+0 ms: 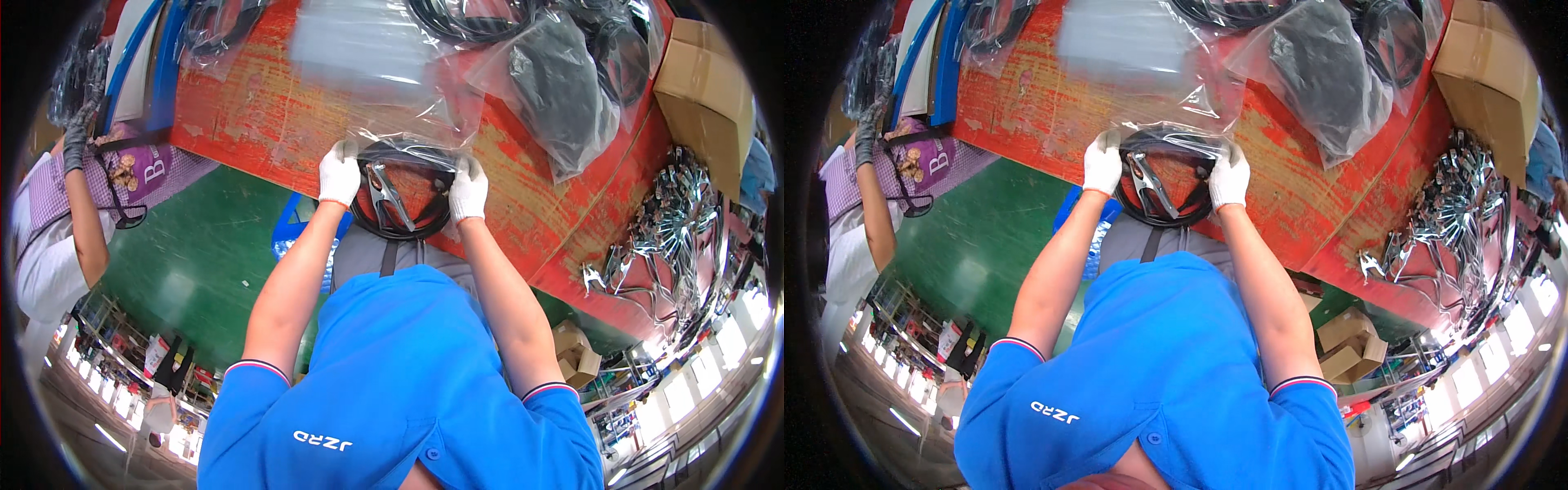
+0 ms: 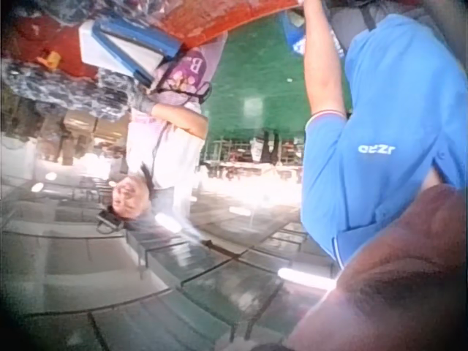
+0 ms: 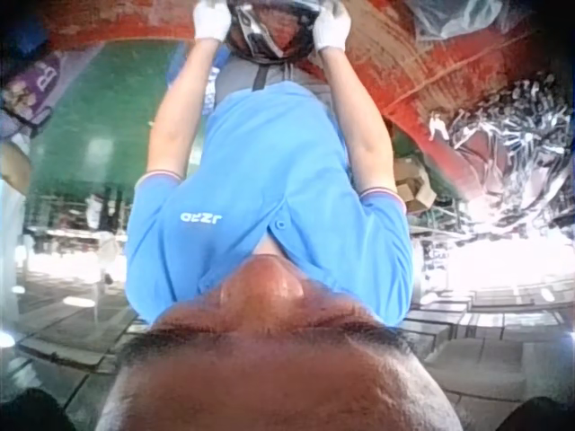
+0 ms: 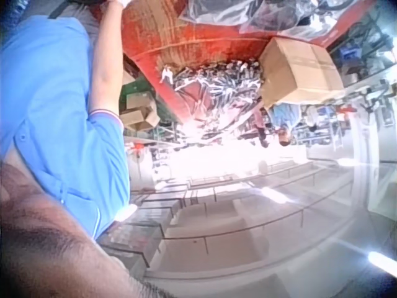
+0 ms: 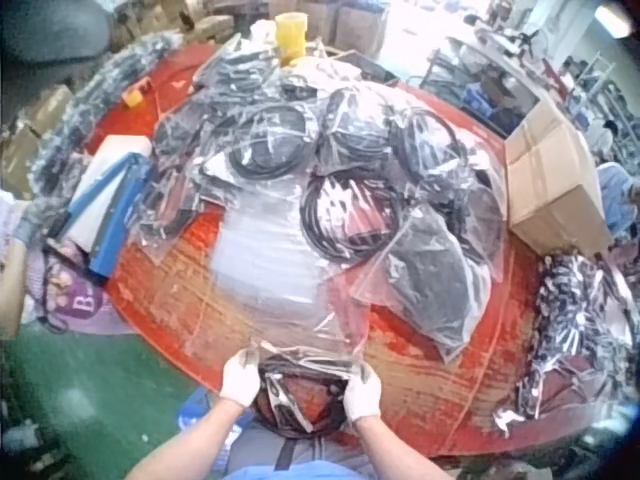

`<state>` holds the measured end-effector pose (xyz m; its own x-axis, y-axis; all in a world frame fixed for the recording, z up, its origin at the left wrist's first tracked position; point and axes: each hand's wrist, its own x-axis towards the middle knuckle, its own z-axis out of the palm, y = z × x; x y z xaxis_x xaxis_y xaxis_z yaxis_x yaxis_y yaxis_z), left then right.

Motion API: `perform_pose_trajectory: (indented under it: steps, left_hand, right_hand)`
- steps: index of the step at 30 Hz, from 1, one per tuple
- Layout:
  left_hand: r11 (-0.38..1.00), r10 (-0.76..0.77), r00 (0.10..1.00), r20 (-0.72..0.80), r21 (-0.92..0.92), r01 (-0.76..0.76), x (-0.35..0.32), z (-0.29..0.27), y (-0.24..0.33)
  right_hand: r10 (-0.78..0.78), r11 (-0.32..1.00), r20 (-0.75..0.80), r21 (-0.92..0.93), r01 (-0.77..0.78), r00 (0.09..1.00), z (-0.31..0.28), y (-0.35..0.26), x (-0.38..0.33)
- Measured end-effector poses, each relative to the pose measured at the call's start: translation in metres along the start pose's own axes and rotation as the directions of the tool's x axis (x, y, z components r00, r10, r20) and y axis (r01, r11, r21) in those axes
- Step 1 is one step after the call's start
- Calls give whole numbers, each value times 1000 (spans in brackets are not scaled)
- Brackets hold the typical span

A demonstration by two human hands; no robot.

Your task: The person coils black cables and places them into clear plastic bags on a red table. The person repeatedly picks up a cable, coils it, and inserts it into a bag, then moves the bag to a pile. A coworker is visible in the background performing similar tasks.

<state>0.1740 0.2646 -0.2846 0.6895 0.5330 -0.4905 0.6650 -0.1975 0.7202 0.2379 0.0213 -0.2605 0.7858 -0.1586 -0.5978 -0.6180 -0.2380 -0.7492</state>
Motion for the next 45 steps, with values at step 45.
perform_pose_trajectory:
  steps: [45]
  left_hand:
    - [627, 224, 960, 167, 729, -273, -63, -48, -20]
  right_hand:
    - [-84, 619, 137, -769, 159, 987, -18, -1, -34]
